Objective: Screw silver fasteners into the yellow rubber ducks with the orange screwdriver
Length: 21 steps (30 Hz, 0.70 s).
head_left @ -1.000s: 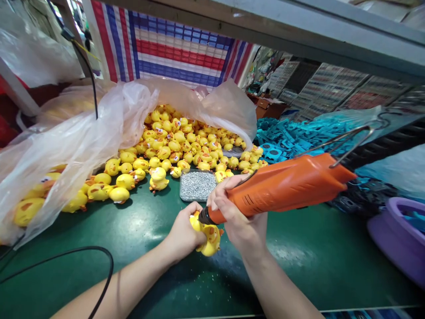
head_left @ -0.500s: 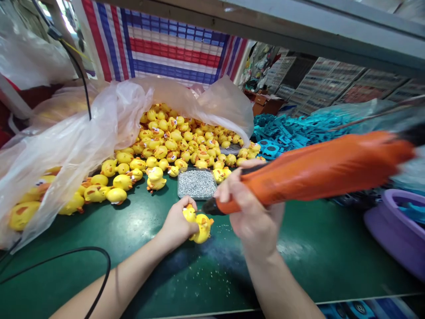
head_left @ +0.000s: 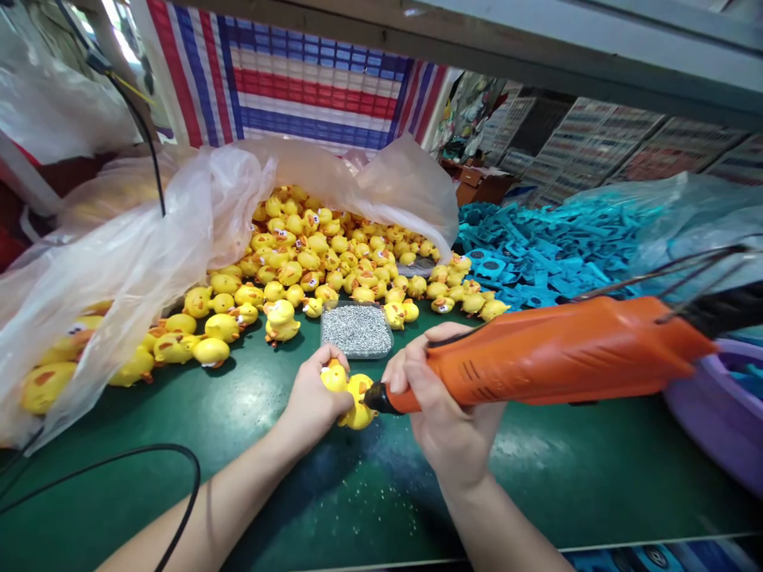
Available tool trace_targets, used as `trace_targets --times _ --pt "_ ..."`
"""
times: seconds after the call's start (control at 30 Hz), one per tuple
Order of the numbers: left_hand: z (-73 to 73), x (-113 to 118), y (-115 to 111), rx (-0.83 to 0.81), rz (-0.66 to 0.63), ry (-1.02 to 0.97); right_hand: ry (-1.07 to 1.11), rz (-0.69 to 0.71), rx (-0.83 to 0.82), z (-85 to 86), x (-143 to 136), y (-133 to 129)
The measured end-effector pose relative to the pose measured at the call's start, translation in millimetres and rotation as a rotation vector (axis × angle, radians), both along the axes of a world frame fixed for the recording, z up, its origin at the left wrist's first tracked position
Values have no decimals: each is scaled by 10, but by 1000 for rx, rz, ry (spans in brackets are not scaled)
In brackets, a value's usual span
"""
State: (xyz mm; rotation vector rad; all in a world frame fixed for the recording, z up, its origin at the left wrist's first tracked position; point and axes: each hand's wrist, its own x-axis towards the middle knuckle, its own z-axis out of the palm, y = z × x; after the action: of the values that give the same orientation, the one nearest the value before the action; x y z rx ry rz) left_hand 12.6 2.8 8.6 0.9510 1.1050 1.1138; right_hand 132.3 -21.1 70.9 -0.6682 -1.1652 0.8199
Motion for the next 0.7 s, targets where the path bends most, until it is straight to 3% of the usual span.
trace_targets --times 0.47,0.6,0.7 --pt "-30 21 -24 -82 -23 -123 -10 102 21 -172 -4 -61" --pt "15 -2 -9 -160 -268 -90 22 205 -52 6 17 -36" --pt "104 -68 -4 -141 -422 76 54 213 -59 195 120 29"
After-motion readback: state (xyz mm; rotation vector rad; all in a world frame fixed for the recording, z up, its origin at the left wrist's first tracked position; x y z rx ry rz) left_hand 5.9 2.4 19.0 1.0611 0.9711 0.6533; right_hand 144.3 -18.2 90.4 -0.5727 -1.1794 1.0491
